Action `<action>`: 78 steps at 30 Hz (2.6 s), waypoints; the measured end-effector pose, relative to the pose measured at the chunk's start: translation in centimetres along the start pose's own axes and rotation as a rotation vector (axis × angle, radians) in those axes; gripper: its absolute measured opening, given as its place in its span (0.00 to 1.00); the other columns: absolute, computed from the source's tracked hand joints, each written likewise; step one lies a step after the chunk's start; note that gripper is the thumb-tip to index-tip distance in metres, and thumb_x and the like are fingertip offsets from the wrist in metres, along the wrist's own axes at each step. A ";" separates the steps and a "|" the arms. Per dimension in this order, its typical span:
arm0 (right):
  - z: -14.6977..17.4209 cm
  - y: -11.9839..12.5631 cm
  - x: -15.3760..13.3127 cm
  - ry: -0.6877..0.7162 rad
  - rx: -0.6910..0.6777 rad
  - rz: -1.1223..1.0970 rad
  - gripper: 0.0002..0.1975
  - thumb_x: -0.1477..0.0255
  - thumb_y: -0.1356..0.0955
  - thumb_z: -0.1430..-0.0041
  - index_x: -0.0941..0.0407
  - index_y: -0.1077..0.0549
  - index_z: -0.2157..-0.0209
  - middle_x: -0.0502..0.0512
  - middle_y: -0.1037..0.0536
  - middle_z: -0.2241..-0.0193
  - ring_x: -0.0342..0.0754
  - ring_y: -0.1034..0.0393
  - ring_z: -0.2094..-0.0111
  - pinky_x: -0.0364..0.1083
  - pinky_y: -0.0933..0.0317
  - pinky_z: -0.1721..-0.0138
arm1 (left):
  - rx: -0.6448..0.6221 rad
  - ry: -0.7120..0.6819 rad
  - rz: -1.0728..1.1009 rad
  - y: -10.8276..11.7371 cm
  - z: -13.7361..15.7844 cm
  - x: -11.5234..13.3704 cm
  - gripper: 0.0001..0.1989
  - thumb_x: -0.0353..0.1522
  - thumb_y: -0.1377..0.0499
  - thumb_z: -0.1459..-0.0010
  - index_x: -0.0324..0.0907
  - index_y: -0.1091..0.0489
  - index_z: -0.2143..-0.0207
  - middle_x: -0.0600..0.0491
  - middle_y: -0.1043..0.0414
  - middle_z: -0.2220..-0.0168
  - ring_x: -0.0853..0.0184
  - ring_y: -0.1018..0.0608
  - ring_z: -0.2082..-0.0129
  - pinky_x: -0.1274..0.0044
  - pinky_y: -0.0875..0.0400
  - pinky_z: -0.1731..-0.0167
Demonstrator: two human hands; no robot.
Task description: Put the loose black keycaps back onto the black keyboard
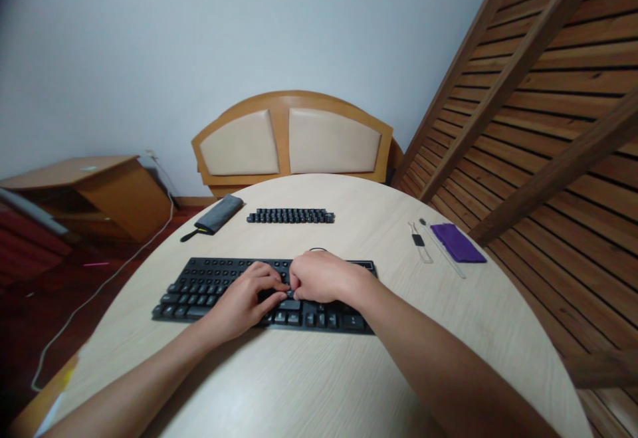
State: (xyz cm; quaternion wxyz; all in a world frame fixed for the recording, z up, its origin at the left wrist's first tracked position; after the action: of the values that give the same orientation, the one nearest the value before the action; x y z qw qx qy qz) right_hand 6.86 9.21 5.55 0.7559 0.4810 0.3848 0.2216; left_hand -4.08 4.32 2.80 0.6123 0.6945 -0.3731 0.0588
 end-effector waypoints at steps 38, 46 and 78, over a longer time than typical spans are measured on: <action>-1.7 1.9 13.7 -0.190 0.525 0.172 0.26 0.64 0.36 0.35 0.60 0.35 0.38 0.64 0.33 0.38 0.61 0.38 0.40 0.56 0.44 0.39 | -0.024 -0.184 -0.150 -0.4 0.3 1.6 0.13 0.32 0.45 0.34 0.44 0.28 0.48 0.49 0.27 0.46 0.60 0.28 0.44 0.61 0.32 0.42; -2.6 0.4 15.0 -0.113 0.488 0.101 0.30 0.61 0.36 0.35 0.61 0.38 0.36 0.67 0.39 0.35 0.59 0.44 0.35 0.57 0.49 0.36 | -0.031 -0.182 -0.144 -0.5 0.3 1.6 0.14 0.32 0.45 0.34 0.43 0.29 0.47 0.49 0.27 0.46 0.60 0.28 0.44 0.61 0.33 0.42; -1.5 1.9 13.1 -0.264 0.522 0.234 0.14 0.77 0.34 0.39 0.54 0.26 0.52 0.58 0.23 0.52 0.54 0.29 0.50 0.48 0.36 0.52 | -0.039 -0.179 -0.146 -0.4 0.3 1.6 0.14 0.32 0.45 0.34 0.43 0.29 0.48 0.48 0.26 0.46 0.59 0.29 0.43 0.60 0.33 0.42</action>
State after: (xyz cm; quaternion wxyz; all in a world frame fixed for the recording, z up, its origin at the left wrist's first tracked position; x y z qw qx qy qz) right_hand 13.68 20.15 2.04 0.6197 0.7245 0.2692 0.1363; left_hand -2.80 3.32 3.27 0.5927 0.7102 -0.3758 -0.0557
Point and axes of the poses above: each hand's wrist, its own z-axis away from the middle knuckle, its own y-axis out of the back of the hand, x = y × z, the point moved 7 cm from there along -z, towards the middle knuckle
